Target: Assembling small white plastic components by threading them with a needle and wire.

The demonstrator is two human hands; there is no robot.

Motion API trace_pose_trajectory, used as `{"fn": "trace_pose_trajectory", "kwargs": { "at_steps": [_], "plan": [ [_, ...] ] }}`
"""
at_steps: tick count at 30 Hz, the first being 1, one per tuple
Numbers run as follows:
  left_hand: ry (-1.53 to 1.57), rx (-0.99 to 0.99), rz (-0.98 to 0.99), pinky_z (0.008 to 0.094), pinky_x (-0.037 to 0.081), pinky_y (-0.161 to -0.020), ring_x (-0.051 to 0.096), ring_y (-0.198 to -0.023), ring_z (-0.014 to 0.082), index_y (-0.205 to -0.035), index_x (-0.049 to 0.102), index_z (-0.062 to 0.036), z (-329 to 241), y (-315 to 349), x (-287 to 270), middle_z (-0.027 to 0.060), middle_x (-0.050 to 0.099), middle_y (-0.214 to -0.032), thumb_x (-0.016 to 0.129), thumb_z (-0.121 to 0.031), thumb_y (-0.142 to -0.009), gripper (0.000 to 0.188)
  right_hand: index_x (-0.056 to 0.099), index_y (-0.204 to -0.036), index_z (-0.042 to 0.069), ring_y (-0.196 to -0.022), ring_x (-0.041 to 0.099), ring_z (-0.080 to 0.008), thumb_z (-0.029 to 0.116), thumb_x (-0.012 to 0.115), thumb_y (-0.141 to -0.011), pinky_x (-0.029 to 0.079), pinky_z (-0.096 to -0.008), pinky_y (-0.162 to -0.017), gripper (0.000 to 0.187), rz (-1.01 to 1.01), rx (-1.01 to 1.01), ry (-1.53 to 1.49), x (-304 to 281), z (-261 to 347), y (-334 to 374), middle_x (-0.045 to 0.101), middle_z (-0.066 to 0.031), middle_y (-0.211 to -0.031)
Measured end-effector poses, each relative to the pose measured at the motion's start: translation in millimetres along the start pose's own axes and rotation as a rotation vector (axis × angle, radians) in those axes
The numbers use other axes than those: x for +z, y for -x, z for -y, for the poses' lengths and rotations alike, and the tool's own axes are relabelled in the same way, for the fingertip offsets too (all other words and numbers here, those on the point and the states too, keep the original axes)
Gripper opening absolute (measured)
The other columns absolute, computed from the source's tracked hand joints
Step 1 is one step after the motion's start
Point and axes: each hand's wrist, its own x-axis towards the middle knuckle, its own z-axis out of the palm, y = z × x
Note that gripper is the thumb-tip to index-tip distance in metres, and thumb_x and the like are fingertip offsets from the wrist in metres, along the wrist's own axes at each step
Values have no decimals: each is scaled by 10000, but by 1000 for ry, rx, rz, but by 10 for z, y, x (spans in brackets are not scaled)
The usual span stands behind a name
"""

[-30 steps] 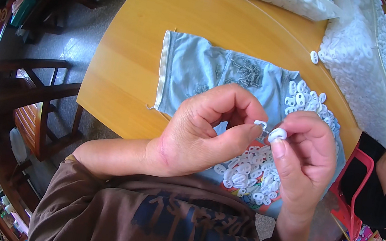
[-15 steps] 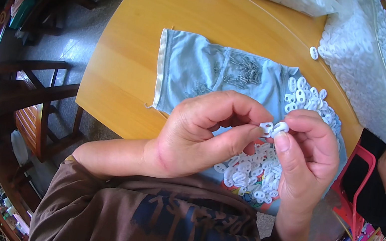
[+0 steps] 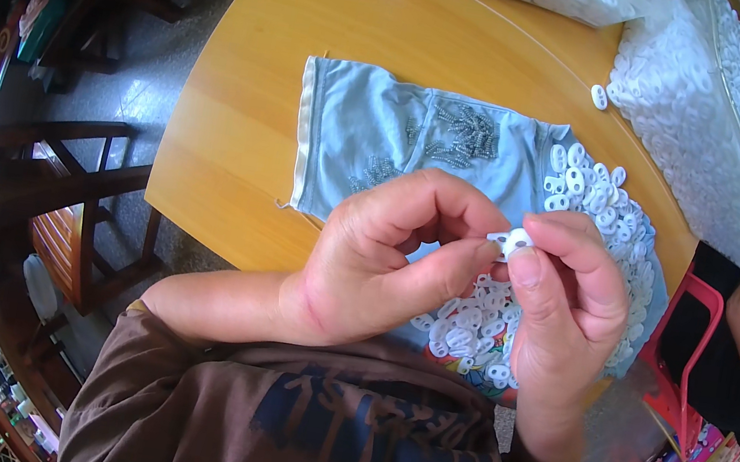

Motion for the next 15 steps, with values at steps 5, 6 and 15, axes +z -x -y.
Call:
{"fn": "trace_pose_trajectory", "kwargs": {
  "at_steps": [5,6,15],
  "plan": [
    [140,-81,-50,205,478,-602,566,-684,100,-970,505,15,-3,-8,15,72,577,-835,549,14,-832,145,582,-1059,-21,-759,528,-102,-19,576,-806,431,-204,-643,253,7,-123,313,1,6,33,550,-98,-925],
    [170,-105,-55,207,479,-598,567,-680,102,-972,506,15,-3,-12,10,76,579,-837,547,14,-833,145,574,-1085,-20,-767,530,-111,-9,575,-809,433,-215,-639,276,31,-174,432,1,26,26,551,-102,-920],
    [222,-106,40,181,471,-640,576,-728,73,-1159,489,23,-18,25,23,44,598,-845,526,14,-853,309,509,-1177,-29,-675,522,-102,-12,535,-830,441,-210,-574,348,98,-367,591,25,41,37,521,-98,-944]
  ]
}}
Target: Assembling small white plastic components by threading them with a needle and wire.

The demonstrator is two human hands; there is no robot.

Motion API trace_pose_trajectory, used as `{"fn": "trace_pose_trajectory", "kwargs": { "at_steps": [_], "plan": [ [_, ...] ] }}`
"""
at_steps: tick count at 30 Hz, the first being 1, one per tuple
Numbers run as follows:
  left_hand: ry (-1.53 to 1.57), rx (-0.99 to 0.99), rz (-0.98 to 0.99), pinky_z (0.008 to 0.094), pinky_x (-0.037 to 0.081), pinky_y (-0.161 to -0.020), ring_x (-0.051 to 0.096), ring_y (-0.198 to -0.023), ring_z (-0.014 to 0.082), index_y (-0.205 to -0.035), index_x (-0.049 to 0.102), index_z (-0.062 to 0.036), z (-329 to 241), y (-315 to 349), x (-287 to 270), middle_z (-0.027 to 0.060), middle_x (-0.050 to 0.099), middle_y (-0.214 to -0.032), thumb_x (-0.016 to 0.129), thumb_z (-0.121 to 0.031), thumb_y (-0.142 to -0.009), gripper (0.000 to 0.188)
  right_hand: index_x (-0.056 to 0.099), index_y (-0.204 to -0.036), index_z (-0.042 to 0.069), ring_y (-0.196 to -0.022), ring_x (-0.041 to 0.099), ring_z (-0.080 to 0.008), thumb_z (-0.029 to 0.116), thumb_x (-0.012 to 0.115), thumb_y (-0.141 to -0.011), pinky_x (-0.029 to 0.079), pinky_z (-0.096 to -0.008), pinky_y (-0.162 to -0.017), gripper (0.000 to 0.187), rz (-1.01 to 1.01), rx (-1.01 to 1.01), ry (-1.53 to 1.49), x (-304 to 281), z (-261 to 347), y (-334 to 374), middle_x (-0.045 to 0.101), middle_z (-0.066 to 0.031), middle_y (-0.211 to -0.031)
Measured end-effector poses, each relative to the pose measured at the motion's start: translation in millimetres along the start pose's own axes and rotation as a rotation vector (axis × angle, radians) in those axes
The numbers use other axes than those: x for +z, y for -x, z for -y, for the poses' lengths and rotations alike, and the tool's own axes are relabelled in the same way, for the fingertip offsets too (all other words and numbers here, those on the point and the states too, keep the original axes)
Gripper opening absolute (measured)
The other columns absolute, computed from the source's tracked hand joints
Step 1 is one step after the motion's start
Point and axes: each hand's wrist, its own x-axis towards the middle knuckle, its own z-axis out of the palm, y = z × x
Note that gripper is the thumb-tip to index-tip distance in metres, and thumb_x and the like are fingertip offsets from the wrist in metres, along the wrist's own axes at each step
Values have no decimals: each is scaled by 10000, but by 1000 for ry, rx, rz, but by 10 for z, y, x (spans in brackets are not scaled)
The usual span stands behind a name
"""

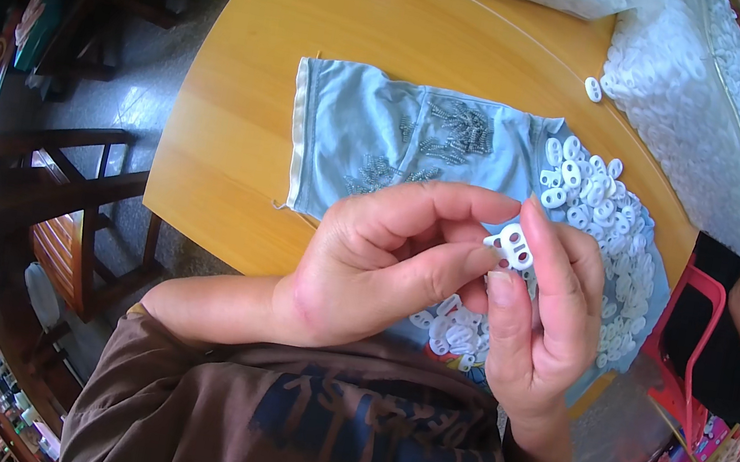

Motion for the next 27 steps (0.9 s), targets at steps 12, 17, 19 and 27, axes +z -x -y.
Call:
{"fn": "trace_pose_trajectory", "kwargs": {
  "at_steps": [12,17,19,27],
  "plan": [
    [-106,78,158,206,488,-693,597,-797,98,-1241,423,28,-5,24,-44,83,619,-918,488,23,-870,376,456,-1221,-55,-791,517,-136,22,535,-841,442,-244,-656,395,60,-35,-20,-55,16,15,510,-116,-968],
    [-42,3,167,213,490,-710,595,-795,102,-1228,431,35,-21,34,-55,88,618,-934,504,3,-869,368,449,-1226,-51,-726,520,-116,26,526,-850,445,-224,-615,392,92,-57,-27,-74,-5,23,500,-109,-976],
    [-3,-39,172,215,490,-716,593,-799,104,-1226,433,36,-39,32,-59,90,616,-943,511,-3,-868,369,447,-1228,-50,-702,521,-109,29,518,-857,446,-217,-601,386,107,-35,-52,-74,-1,30,493,-106,-983],
    [65,-118,157,235,504,-735,579,-863,109,-1174,468,26,-60,24,-78,101,596,-1002,539,-14,-854,330,414,-1256,-39,-671,520,-101,45,462,-890,449,-220,-585,379,119,-31,-168,-24,-52,56,463,-102,-1000]
  ]
}}
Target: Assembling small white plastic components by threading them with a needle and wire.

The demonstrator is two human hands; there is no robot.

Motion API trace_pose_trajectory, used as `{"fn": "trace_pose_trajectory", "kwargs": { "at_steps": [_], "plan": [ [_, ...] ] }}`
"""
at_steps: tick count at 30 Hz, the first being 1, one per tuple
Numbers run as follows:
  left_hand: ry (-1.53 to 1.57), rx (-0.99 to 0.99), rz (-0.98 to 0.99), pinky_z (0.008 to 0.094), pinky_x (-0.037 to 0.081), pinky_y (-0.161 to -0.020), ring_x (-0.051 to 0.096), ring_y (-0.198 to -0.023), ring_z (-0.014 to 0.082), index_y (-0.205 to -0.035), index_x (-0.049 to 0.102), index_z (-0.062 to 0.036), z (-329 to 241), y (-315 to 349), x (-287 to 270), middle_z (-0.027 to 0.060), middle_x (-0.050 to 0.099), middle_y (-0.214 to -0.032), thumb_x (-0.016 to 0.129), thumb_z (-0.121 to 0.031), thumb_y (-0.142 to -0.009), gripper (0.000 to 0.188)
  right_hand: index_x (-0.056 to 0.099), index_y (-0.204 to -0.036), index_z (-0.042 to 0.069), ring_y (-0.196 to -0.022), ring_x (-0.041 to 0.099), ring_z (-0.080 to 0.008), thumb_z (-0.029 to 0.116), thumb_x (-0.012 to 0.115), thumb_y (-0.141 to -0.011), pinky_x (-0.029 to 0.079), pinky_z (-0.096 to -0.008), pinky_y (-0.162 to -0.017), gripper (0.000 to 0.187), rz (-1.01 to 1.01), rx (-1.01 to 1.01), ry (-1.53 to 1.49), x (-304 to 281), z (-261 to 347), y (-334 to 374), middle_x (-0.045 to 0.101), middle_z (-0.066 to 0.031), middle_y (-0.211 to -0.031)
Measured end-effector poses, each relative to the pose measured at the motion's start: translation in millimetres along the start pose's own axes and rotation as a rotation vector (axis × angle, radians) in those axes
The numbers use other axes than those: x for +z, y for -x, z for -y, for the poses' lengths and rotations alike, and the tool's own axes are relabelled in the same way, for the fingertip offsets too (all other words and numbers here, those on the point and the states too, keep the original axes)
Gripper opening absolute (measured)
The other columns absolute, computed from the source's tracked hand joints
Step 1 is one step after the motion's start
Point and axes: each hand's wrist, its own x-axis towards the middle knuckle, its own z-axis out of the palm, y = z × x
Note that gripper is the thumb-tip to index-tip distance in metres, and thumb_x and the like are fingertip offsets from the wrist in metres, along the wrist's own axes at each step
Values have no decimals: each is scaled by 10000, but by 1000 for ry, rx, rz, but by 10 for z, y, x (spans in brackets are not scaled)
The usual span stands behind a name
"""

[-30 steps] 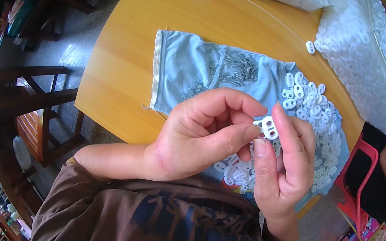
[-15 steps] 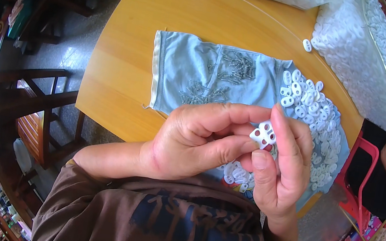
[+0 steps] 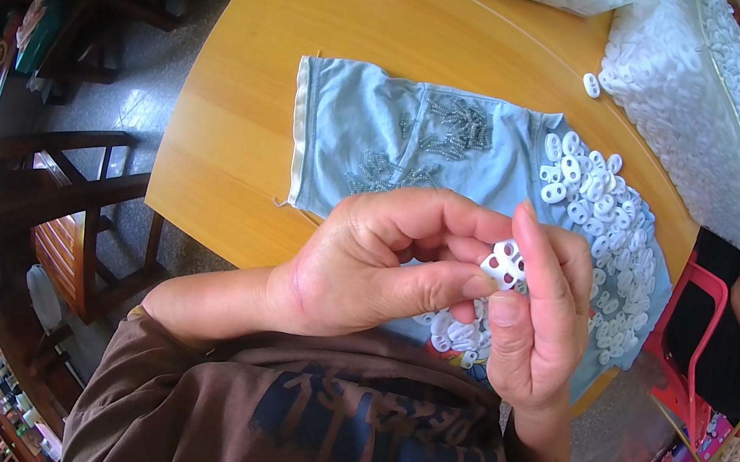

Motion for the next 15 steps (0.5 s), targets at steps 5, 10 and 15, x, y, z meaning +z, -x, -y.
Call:
{"fn": "trace_pose_trajectory", "kwargs": {
  "at_steps": [5,10,15],
  "plan": [
    [26,-10,-35,287,524,-722,608,-839,180,-1116,470,20,31,-3,5,146,600,-980,563,13,-827,303,420,-1254,-37,-656,510,-95,65,443,-899,442,-217,-573,370,-6,-17,35,0,-29,7,465,-97,-987],
    [77,10,-60,285,523,-723,609,-831,172,-1113,464,15,80,9,37,142,601,-976,556,18,-830,298,430,-1246,-36,-624,491,-78,78,426,-904,428,-198,-544,360,-11,9,30,9,-31,27,467,-93,-976],
    [82,40,-42,289,514,-737,611,-821,166,-1086,469,10,126,30,23,139,600,-972,554,15,-833,267,449,-1225,-42,-601,470,-58,63,413,-903,416,-181,-527,340,-23,-3,43,23,-22,32,468,-86,-965]
  ]
}}
